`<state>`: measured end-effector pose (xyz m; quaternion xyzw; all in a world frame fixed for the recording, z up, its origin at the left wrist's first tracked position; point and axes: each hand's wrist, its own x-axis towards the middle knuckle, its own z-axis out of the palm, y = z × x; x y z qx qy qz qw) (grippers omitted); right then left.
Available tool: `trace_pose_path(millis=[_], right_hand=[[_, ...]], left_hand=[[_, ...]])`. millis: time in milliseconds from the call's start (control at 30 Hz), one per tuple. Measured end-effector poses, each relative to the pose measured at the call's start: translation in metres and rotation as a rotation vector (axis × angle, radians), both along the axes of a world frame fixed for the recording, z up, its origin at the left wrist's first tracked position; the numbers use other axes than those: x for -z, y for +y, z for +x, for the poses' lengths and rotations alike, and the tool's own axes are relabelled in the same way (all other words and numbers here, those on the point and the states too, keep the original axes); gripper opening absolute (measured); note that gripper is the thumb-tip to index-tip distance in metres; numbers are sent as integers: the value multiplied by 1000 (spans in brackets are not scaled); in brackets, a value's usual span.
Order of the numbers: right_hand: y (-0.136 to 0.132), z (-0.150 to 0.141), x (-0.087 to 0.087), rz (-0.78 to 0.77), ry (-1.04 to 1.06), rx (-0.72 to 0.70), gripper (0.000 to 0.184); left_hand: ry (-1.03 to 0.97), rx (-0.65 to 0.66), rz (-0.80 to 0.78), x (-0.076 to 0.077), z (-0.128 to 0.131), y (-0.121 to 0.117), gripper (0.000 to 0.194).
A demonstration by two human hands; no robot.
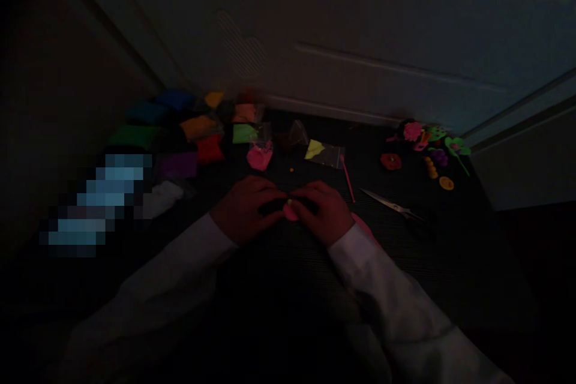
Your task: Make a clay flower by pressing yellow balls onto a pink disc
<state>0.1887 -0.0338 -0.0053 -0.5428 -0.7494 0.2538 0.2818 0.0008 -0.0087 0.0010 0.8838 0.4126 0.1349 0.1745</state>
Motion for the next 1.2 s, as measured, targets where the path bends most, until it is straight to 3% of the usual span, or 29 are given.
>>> trace_pose_path(millis=[233,400,533,700,800,1200], right_hand=[[2,7,-2,-13,86,127,22],[2,7,-1,31,93,162,19],[-6,4,-9,143,79,117,18],[-20,-3,-16,316,-41,-154,33],[-24,-5,-13,352,-29,-259,29],[-28,-8,-16,309,47,-233,21]], left_hand=[[154,-5,-289,-14,-35,5,42],[189,48,-339,-18,-37,6,20],[49,39,-292,-17,-27,3,23],[-124,86,-347,-24,-13,-6,26],[-186,98,-390,-28,-8,-9,24],[-528,3,-897,-18,0,-9,23]])
